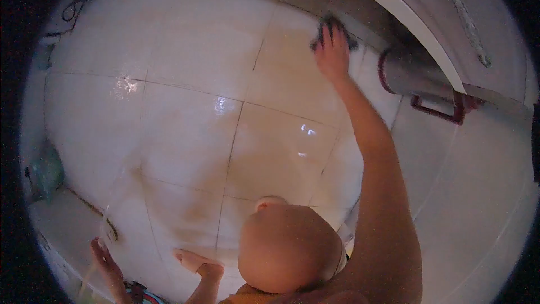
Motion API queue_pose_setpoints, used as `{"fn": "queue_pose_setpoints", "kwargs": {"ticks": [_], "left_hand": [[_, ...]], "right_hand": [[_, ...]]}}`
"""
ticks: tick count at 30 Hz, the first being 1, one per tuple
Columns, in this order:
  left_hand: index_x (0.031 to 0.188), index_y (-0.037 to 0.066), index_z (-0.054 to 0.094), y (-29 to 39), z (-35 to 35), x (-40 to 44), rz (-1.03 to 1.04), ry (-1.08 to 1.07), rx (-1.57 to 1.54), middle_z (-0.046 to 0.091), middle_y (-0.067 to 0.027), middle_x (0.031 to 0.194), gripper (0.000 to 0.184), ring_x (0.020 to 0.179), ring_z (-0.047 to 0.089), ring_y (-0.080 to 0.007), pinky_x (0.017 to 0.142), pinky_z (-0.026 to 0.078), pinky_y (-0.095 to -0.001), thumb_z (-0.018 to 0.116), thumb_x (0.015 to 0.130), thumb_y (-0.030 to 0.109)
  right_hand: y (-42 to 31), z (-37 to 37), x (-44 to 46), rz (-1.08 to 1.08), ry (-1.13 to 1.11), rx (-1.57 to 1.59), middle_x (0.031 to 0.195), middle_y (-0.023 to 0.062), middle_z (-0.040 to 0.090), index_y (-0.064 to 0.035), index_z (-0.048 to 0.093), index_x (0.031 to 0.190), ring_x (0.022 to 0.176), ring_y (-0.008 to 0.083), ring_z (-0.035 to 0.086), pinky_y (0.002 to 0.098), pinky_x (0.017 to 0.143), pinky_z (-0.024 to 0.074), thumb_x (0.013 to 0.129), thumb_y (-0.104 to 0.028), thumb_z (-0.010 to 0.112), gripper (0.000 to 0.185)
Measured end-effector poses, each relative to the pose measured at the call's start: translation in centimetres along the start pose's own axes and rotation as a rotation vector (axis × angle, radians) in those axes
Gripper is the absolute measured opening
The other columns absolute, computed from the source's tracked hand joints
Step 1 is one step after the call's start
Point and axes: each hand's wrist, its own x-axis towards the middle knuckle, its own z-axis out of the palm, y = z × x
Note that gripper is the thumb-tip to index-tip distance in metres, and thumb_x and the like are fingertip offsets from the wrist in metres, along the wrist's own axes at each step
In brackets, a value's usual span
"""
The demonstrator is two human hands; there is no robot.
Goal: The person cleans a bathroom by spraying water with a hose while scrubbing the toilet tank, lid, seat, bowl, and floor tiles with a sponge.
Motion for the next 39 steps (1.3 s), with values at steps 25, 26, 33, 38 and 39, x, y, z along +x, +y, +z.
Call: {"fn": "queue_pose_setpoints", "kwargs": {"ticks": [25, 26, 33, 38, 39], "left_hand": [[0.139, -0.003, 0.043, -0.7, 1.0, -2.7, 0.055, -0.032, -0.024, 0.051, -0.0172, 0.139, 0.037, 0.130, 0.047, -0.0281, 0.109, 0.034, -0.0380, 0.044, 0.105, 0.008], [0.140, -0.003, 0.043, -0.2, 1.7, -2.3, 0.084, -0.027, -0.031, 0.050, -0.0175, 0.139, 0.037, 0.131, 0.047, -0.0286, 0.109, 0.034, -0.0383, 0.044, 0.104, 0.007], [0.134, -0.002, 0.048, 1.4, 0.5, -2.6, 0.217, -0.107, 0.092, 0.055, -0.0163, 0.134, 0.034, 0.125, 0.051, -0.0286, 0.105, 0.039, -0.0377, 0.048, 0.100, 0.001], [0.126, -0.001, 0.053, 1.3, -0.6, -3.8, 0.328, -0.230, 0.201, 0.059, -0.0154, 0.121, 0.028, 0.109, 0.055, -0.0259, 0.094, 0.044, -0.0370, 0.049, 0.098, -0.001], [0.126, 0.000, 0.053, 1.7, -0.3, -4.7, 0.347, -0.232, 0.226, 0.059, -0.0153, 0.120, 0.028, 0.108, 0.055, -0.0256, 0.093, 0.045, -0.0368, 0.049, 0.098, -0.001]], "right_hand": [[4.3, -8.1, -22.4, 0.149, -0.039, -0.028, 0.146, 0.0262, 0.043, 0.0025, 0.048, 0.139, 0.137, 0.0441, 0.039, 0.0531, 0.114, 0.0316, 0.080, -0.014, 0.059, 0.062], [6.5, -6.7, -20.9, 0.260, 0.051, -0.141, 0.144, 0.0254, 0.047, 0.0022, 0.048, 0.140, 0.135, 0.0425, 0.042, 0.0499, 0.114, 0.0323, 0.082, -0.014, 0.057, 0.061], [-3.8, -8.7, -21.9, 0.026, -0.169, 0.092, 0.151, 0.0207, 0.038, -0.0034, 0.046, 0.142, 0.143, 0.0430, 0.029, 0.0546, 0.118, 0.0228, 0.081, -0.018, 0.062, 0.065], [-9.9, -15.0, -42.7, 0.530, -0.261, -0.051, 0.153, 0.0274, 0.030, 0.0071, 0.036, 0.144, 0.142, 0.0478, 0.026, 0.0545, 0.118, 0.0204, 0.084, -0.019, 0.058, 0.069], [-10.4, -15.8, -43.9, 0.537, -0.168, -0.052, 0.154, 0.0250, 0.030, 0.0088, 0.037, 0.143, 0.143, 0.0466, 0.025, 0.0525, 0.119, 0.0177, 0.086, -0.017, 0.053, 0.065]]}}
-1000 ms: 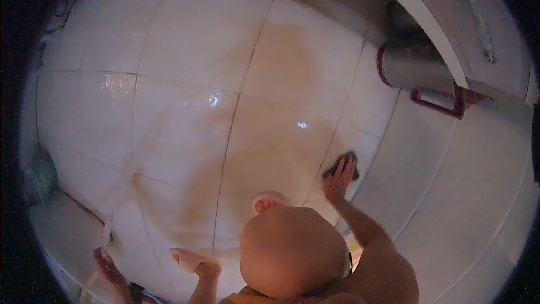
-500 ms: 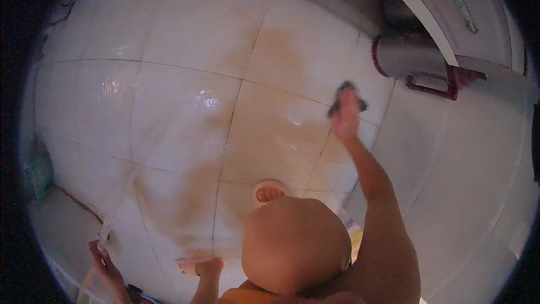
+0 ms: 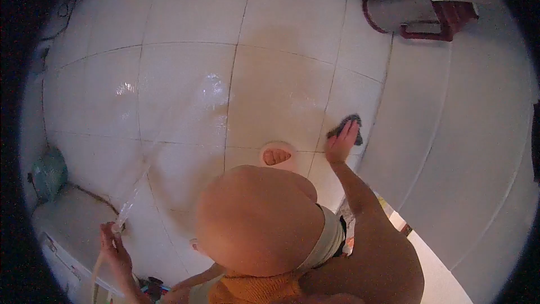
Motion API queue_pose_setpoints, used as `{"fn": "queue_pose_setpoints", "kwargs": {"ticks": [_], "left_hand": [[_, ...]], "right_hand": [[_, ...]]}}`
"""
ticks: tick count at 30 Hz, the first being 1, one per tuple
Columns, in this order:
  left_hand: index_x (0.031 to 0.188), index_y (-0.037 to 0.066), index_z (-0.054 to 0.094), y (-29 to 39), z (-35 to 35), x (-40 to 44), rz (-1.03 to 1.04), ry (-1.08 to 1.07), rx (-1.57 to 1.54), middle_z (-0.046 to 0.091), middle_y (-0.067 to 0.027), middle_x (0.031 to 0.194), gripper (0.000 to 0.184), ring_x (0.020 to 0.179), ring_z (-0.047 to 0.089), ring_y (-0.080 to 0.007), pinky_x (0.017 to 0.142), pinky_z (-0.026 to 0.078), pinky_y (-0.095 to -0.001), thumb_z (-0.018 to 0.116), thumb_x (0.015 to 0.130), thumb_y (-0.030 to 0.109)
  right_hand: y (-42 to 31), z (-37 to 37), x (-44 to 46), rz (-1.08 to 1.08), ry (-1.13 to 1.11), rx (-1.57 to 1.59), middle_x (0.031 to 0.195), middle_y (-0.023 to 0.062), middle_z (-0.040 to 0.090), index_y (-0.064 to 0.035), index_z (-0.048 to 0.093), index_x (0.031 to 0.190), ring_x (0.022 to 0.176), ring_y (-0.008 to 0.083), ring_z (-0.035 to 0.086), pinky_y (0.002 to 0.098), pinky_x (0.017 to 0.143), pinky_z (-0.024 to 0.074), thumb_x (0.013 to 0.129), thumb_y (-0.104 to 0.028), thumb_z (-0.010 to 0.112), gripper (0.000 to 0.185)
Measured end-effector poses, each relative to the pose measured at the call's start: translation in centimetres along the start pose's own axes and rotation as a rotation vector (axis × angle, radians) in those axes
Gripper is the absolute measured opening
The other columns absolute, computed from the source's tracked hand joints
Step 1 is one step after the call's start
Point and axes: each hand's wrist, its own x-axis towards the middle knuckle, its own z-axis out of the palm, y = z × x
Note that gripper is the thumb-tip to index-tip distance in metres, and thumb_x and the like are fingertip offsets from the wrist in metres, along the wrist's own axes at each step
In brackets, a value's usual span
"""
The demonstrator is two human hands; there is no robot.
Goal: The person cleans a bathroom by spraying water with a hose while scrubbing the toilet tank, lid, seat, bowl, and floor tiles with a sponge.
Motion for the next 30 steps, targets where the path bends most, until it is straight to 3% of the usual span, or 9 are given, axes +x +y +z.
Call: {"fn": "queue_pose_setpoints", "kwargs": {"ticks": [4, 7, 9, 12, 17, 19, 22, 26, 30], "left_hand": [[0.130, 0.000, 0.052, 2.9, 0.2, -2.0, -0.023, -0.016, -0.027, 0.061, -0.0167, 0.122, 0.031, 0.105, 0.059, -0.0266, 0.089, 0.048, -0.0359, 0.049, 0.099, 0.000], [0.131, -0.001, 0.053, 2.1, 0.7, -2.9, 0.152, 0.094, -0.026, 0.061, -0.0187, 0.124, 0.031, 0.104, 0.061, -0.0285, 0.089, 0.049, -0.0362, 0.050, 0.100, 0.001], [0.129, -0.001, 0.055, 1.1, 1.3, -2.7, 0.097, 0.135, 0.019, 0.061, -0.0191, 0.123, 0.030, 0.105, 0.061, -0.0300, 0.090, 0.049, -0.0369, 0.051, 0.099, 0.000], [0.125, 0.000, 0.058, 2.7, 0.0, -3.9, 0.081, 0.213, 0.289, 0.061, -0.0207, 0.124, 0.029, 0.105, 0.062, -0.0334, 0.090, 0.049, -0.0385, 0.056, 0.096, -0.002], [0.113, 0.003, 0.063, 8.2, -2.8, -7.7, 0.024, 0.139, 0.293, 0.060, -0.0167, 0.092, 0.029, 0.082, 0.061, -0.0360, 0.070, 0.051, -0.0411, 0.067, 0.084, 0.001], [0.113, 0.003, 0.064, 7.6, -3.9, -9.0, -0.016, 0.096, 0.311, 0.061, -0.0149, 0.089, 0.031, 0.081, 0.061, -0.0348, 0.069, 0.051, -0.0413, 0.069, 0.083, 0.004], [0.114, 0.003, 0.064, 5.7, -4.8, -11.0, -0.027, 0.057, 0.319, 0.061, -0.0140, 0.084, 0.034, 0.078, 0.062, -0.0339, 0.067, 0.052, -0.0426, 0.070, 0.081, 0.006], [0.102, 0.000, 0.056, 5.8, -7.7, -12.4, -0.014, -0.184, 0.255, 0.056, -0.0137, 0.086, 0.040, 0.079, 0.060, -0.0318, 0.066, 0.052, -0.0407, 0.075, 0.075, 0.022], [0.100, -0.002, 0.053, 1.7, -8.7, -13.5, -0.029, -0.346, 0.242, 0.056, -0.0145, 0.086, 0.043, 0.080, 0.061, -0.0318, 0.067, 0.053, -0.0397, 0.074, 0.075, 0.026]], "right_hand": [[-1.6, 4.2, 6.4, 0.403, 0.118, -0.189, 0.150, 0.0246, 0.036, 0.0084, 0.042, 0.139, 0.139, 0.0446, 0.030, 0.0506, 0.117, 0.0208, 0.087, -0.018, 0.052, 0.060], [-11.7, 1.4, 11.7, 0.056, -0.163, -0.110, 0.137, 0.0245, 0.049, 0.0067, 0.053, 0.127, 0.129, 0.0426, 0.045, 0.0521, 0.109, 0.0362, 0.082, -0.024, 0.063, 0.055], [-16.2, 1.0, 8.2, -0.422, 0.154, 0.004, 0.127, 0.0206, 0.054, 0.0040, 0.056, 0.120, 0.120, 0.0393, 0.050, 0.0505, 0.101, 0.0403, 0.079, -0.023, 0.065, 0.051], [-16.8, 1.6, 7.7, -0.688, -0.005, 0.154, 0.130, 0.0204, 0.053, 0.0031, 0.056, 0.122, 0.123, 0.0400, 0.047, 0.0513, 0.103, 0.0380, 0.078, -0.024, 0.066, 0.053], [-19.7, 5.3, 17.5, -0.414, -0.001, -0.167, 0.156, 0.0217, 0.029, -0.0055, 0.031, 0.152, 0.143, 0.0411, 0.028, 0.0580, 0.113, 0.0246, 0.096, -0.027, 0.053, 0.064], [-23.7, 8.1, 19.3, -0.740, -0.200, 0.133, 0.160, 0.0211, 0.019, -0.0073, 0.023, 0.155, 0.144, 0.0450, 0.022, 0.0613, 0.113, 0.0224, 0.096, -0.028, 0.055, 0.071], [-33.4, 2.6, 14.3, -1.324, -0.511, -0.214, 0.160, 0.0239, 0.016, -0.0051, 0.021, 0.155, 0.147, 0.0460, 0.017, 0.0591, 0.117, 0.0172, 0.089, -0.030, 0.063, 0.082], [-42.7, 2.9, 10.2, -1.430, -0.322, -0.058, 0.155, 0.0277, 0.025, -0.0013, 0.029, 0.151, 0.144, 0.0464, 0.022, 0.0561, 0.118, 0.0206, 0.084, -0.023, 0.065, 0.079], [-54.5, 6.0, -2.8, -1.161, -0.049, 0.215, 0.144, 0.0293, 0.041, 0.0023, 0.045, 0.140, 0.135, 0.0472, 0.036, 0.0555, 0.114, 0.0263, 0.081, -0.020, 0.063, 0.065]]}}
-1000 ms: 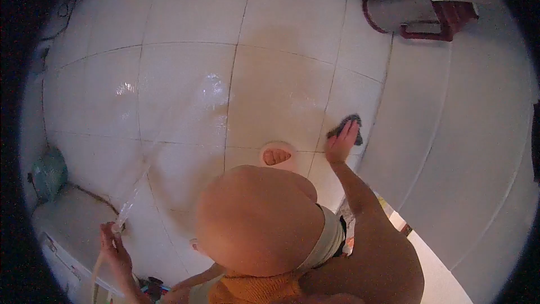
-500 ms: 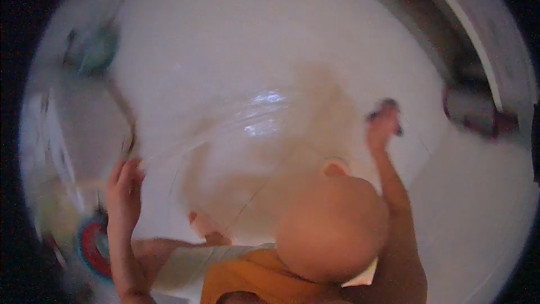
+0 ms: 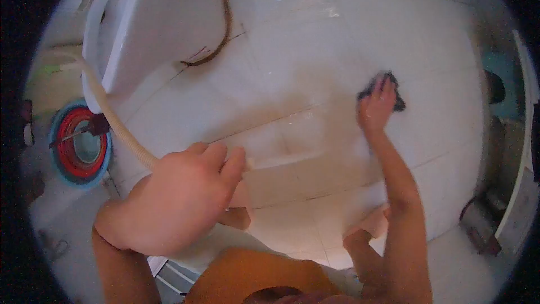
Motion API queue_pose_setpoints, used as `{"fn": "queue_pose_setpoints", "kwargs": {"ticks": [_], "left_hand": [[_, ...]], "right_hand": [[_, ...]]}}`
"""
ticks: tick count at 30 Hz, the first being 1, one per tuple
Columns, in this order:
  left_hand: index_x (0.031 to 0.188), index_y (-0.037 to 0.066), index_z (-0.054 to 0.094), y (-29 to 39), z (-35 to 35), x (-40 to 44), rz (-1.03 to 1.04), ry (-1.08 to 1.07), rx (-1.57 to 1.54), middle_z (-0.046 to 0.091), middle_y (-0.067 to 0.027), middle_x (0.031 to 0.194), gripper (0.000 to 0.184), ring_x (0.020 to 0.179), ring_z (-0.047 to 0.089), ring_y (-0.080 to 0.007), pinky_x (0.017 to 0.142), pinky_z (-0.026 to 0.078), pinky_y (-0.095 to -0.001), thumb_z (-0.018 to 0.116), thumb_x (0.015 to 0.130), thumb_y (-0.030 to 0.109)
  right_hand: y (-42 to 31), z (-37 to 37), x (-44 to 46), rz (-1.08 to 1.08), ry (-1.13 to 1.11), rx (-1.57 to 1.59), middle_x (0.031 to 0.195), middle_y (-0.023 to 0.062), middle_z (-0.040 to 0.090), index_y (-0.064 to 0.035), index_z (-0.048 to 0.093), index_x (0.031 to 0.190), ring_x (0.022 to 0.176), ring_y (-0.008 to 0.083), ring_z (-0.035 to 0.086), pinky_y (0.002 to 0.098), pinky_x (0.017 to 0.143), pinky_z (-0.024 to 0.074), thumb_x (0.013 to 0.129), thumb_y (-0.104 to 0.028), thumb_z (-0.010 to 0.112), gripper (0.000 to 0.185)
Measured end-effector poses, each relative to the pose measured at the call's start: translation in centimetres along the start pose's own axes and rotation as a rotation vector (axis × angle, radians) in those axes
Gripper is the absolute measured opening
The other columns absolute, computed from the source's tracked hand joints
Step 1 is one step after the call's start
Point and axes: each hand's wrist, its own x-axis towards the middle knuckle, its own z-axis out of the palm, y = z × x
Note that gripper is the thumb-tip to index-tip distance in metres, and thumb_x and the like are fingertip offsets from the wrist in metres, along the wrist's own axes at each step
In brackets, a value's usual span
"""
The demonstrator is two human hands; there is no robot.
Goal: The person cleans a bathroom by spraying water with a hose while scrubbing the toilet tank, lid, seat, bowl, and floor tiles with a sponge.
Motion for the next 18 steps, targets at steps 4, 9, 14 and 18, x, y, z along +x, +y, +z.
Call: {"fn": "queue_pose_setpoints", "kwargs": {"ticks": [4, 9, 14, 18], "left_hand": [[0.099, -0.002, 0.053, -2.2, 0.8, -0.5, -0.073, -0.074, -0.009, 0.057, -0.0159, 0.087, 0.038, 0.080, 0.063, -0.0317, 0.066, 0.054, -0.0399, 0.072, 0.076, 0.022], [0.095, -0.001, 0.056, -8.0, 2.9, -3.4, -0.244, -0.060, 0.118, 0.059, -0.0153, 0.080, 0.039, 0.070, 0.065, -0.0302, 0.061, 0.055, -0.0381, 0.072, 0.065, 0.016], [0.091, -0.004, 0.056, -11.9, 2.8, -4.9, -0.228, -0.053, 0.103, 0.058, -0.0139, 0.072, 0.043, 0.062, 0.064, -0.0282, 0.056, 0.054, -0.0360, 0.071, 0.056, 0.015], [0.090, -0.005, 0.057, -10.7, 3.3, -4.1, -0.185, -0.069, 0.076, 0.057, -0.0139, 0.069, 0.042, 0.059, 0.062, -0.0275, 0.055, 0.053, -0.0344, 0.069, 0.055, 0.015]], "right_hand": [[-19.2, 3.1, 3.2, -0.091, 0.010, 0.293, 0.137, 0.0251, 0.050, 0.0020, 0.054, 0.130, 0.131, 0.0440, 0.043, 0.0549, 0.111, 0.0305, 0.077, -0.014, 0.061, 0.056], [-39.0, 7.9, 0.0, -0.543, -0.063, 0.602, 0.130, 0.0204, 0.056, -0.0006, 0.059, 0.126, 0.124, 0.0389, 0.050, 0.0525, 0.107, 0.0368, 0.082, -0.018, 0.060, 0.047], [-36.0, 12.0, -3.3, -0.420, -0.338, 0.600, 0.125, 0.0202, 0.058, -0.0041, 0.060, 0.120, 0.117, 0.0361, 0.054, 0.0518, 0.099, 0.0430, 0.079, -0.015, 0.061, 0.043], [-11.6, 2.7, 0.7, -0.085, -0.011, 0.101, 0.131, 0.0196, 0.056, -0.0015, 0.059, 0.126, 0.121, 0.0400, 0.051, 0.0553, 0.103, 0.0385, 0.077, -0.023, 0.060, 0.053]]}}
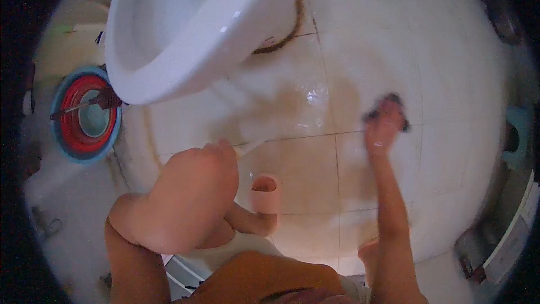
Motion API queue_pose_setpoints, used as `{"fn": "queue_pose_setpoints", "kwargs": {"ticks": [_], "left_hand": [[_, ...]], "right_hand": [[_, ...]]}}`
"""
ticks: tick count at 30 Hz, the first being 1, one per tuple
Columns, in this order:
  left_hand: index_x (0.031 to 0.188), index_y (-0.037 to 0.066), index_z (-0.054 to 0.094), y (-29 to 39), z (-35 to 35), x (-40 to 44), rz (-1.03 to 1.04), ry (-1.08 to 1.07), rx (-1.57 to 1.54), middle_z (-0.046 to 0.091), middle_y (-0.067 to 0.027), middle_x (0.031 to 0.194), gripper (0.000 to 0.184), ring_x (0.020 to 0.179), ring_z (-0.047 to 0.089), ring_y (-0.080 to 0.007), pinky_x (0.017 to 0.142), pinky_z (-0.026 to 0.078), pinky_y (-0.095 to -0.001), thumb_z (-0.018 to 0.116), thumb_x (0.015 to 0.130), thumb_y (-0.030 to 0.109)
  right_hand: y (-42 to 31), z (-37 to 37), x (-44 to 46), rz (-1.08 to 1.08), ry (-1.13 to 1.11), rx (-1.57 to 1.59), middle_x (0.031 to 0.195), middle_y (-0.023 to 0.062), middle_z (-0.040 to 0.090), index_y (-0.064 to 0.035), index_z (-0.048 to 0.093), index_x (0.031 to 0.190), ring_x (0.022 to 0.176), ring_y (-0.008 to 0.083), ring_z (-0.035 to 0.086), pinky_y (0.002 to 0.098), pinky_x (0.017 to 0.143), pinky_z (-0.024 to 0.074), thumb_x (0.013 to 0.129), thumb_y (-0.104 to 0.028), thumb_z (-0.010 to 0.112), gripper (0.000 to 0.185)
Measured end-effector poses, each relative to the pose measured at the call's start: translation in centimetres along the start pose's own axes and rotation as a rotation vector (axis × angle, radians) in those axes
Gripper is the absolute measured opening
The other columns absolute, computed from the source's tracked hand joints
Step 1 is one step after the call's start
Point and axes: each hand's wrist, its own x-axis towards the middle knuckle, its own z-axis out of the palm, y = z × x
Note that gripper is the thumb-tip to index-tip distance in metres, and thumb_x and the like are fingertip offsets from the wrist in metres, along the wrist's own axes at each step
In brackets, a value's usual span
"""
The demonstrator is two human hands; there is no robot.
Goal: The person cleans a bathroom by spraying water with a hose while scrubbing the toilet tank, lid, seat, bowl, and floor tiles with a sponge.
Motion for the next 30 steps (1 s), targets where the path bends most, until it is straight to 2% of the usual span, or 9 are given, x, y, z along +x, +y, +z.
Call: {"fn": "queue_pose_setpoints", "kwargs": {"ticks": [4, 6, 11, 14, 16, 19, 21, 24, 30], "left_hand": [[0.091, -0.007, 0.058, -1.0, 0.5, 0.2, 0.044, -0.020, -0.043, 0.059, -0.0145, 0.068, 0.044, 0.059, 0.063, -0.0274, 0.055, 0.053, -0.0332, 0.068, 0.054, 0.016], [0.093, -0.009, 0.058, -0.5, 1.1, 0.3, -0.055, -0.013, -0.048, 0.061, -0.0154, 0.069, 0.047, 0.060, 0.065, -0.0278, 0.054, 0.053, -0.0332, 0.069, 0.054, 0.016], [0.098, -0.012, 0.057, 4.4, 0.8, -0.4, -0.073, -0.081, -0.064, 0.064, -0.0183, 0.073, 0.055, 0.062, 0.067, -0.0300, 0.055, 0.055, -0.0345, 0.071, 0.054, 0.017], [0.101, -0.013, 0.056, 6.5, 1.5, -0.2, 0.022, -0.080, -0.110, 0.064, -0.0174, 0.072, 0.057, 0.064, 0.067, -0.0308, 0.057, 0.055, -0.0359, 0.071, 0.055, 0.017], [0.106, -0.012, 0.056, 8.6, 0.3, 1.9, 0.077, -0.189, -0.094, 0.064, -0.0157, 0.073, 0.055, 0.066, 0.067, -0.0314, 0.059, 0.056, -0.0378, 0.071, 0.060, 0.015], [0.101, -0.004, 0.063, 11.6, -1.0, 3.6, 0.387, -0.133, -0.162, 0.063, -0.0150, 0.074, 0.036, 0.072, 0.067, -0.0333, 0.063, 0.055, -0.0396, 0.070, 0.070, 0.013], [0.092, -0.001, 0.067, 14.4, -1.5, 5.0, 0.558, -0.157, -0.317, 0.063, -0.0162, 0.075, 0.024, 0.076, 0.067, -0.0347, 0.066, 0.055, -0.0417, 0.071, 0.074, 0.015], [0.089, -0.002, 0.066, 20.2, -2.3, 7.7, 0.703, -0.347, -0.160, 0.065, -0.0204, 0.086, 0.022, 0.079, 0.068, -0.0379, 0.069, 0.055, -0.0461, 0.069, 0.077, 0.016], [0.070, 0.000, 0.069, 31.2, 1.1, 10.3, 1.153, -0.130, 0.019, 0.066, -0.0208, 0.081, 0.024, 0.081, 0.067, -0.0357, 0.070, 0.053, -0.0438, 0.076, 0.071, 0.022]], "right_hand": [[4.7, -0.1, 0.9, 0.166, 0.298, -0.311, 0.130, 0.0250, 0.056, 0.0038, 0.058, 0.126, 0.126, 0.0446, 0.047, 0.0563, 0.106, 0.0353, 0.080, -0.025, 0.061, 0.054], [-0.9, 2.3, 4.3, 0.255, 0.069, -0.134, 0.136, 0.0248, 0.052, 0.0040, 0.056, 0.127, 0.129, 0.0441, 0.044, 0.0550, 0.108, 0.0342, 0.081, -0.024, 0.061, 0.054], [-18.9, 7.0, 5.0, -0.080, -0.032, 0.388, 0.131, 0.0227, 0.055, 0.0013, 0.055, 0.130, 0.122, 0.0391, 0.049, 0.0532, 0.108, 0.0350, 0.085, -0.013, 0.055, 0.048], [-24.4, 4.3, -1.2, -0.399, -0.160, 0.423, 0.124, 0.0219, 0.060, 0.0024, 0.056, 0.127, 0.115, 0.0350, 0.056, 0.0528, 0.105, 0.0398, 0.081, -0.015, 0.056, 0.049], [-23.1, 6.2, -7.4, -0.513, 0.014, 0.513, 0.128, 0.0154, 0.058, -0.0047, 0.058, 0.129, 0.125, 0.0342, 0.052, 0.0538, 0.114, 0.0310, 0.078, -0.017, 0.058, 0.052], [-12.8, 0.7, -7.2, -0.283, -0.181, 0.505, 0.127, 0.0159, 0.058, -0.0066, 0.061, 0.125, 0.126, 0.0340, 0.050, 0.0543, 0.110, 0.0340, 0.073, -0.018, 0.062, 0.053], [-3.2, -2.5, -7.2, 0.107, -0.068, 0.182, 0.107, 0.0191, 0.063, -0.0040, 0.063, 0.104, 0.109, 0.0400, 0.057, 0.0566, 0.091, 0.0423, 0.070, -0.018, 0.065, 0.037], [9.7, -10.5, -14.8, 0.462, 0.008, -0.056, 0.137, 0.0230, 0.047, -0.0036, 0.055, 0.128, 0.130, 0.0427, 0.041, 0.0597, 0.106, 0.0298, 0.073, -0.022, 0.065, 0.058], [7.4, -9.6, -36.5, 1.111, 0.021, -0.450, 0.153, 0.0256, 0.030, -0.0057, 0.041, 0.146, 0.140, 0.0485, 0.027, 0.0628, 0.114, 0.0171, 0.086, -0.037, 0.060, 0.070]]}}
